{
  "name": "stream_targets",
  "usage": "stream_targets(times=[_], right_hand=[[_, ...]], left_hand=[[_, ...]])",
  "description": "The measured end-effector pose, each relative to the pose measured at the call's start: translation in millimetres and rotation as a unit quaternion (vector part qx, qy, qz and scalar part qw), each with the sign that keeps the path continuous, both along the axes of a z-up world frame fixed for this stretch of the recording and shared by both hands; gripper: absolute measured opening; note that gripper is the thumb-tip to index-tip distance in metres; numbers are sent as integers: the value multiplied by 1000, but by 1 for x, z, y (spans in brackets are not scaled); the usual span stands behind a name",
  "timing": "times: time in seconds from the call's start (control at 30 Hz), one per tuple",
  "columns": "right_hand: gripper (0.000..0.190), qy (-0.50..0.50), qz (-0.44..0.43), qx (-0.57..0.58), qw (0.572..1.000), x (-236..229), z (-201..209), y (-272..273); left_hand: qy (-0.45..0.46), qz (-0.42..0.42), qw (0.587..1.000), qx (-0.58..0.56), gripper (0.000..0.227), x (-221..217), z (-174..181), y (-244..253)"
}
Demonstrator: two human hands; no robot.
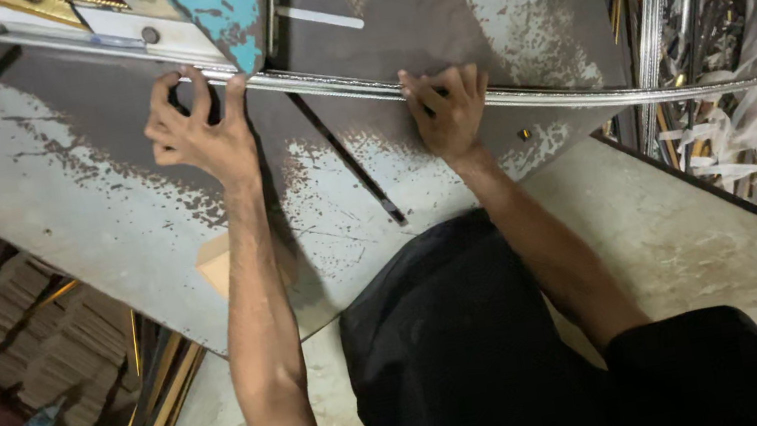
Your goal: The person measures a long metal rod against a workbench using a tape measure and a small wooden block as a reference. They mark the rod with a pen at measured intervals, then cut the rod into multiple short segments. The segments are stacked on the workbench.
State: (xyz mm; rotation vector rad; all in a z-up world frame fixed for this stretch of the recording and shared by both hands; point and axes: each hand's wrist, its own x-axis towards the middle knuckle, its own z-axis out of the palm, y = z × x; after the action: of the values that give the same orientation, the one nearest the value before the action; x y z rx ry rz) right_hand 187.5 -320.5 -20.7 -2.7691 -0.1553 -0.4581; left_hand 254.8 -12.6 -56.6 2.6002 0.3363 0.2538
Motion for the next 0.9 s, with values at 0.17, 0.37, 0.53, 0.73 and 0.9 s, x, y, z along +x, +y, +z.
stream_targets(times=[0.17, 0.37, 0.53, 0.73, 0.9], right_hand=[[22, 21, -8, 31, 999, -8, -1, 0], [28, 14, 14, 29, 999, -9, -13, -6], [30, 30, 28, -13, 999, -15, -20, -10], [30, 47, 33, 11, 998, -12, -14, -7], [31, 36, 46, 8, 998, -8, -10, -10]], left_hand=[[-26, -6, 1000, 16, 49, -12, -9, -1], [-14, -6, 1000, -2, 49, -10, -14, 0], [-31, 6, 999, 16, 50, -10, -17, -1], [-24, 10, 1000, -11, 48, -10, -6, -2], [-5, 18, 1000, -14, 49, -4, 0, -7]])
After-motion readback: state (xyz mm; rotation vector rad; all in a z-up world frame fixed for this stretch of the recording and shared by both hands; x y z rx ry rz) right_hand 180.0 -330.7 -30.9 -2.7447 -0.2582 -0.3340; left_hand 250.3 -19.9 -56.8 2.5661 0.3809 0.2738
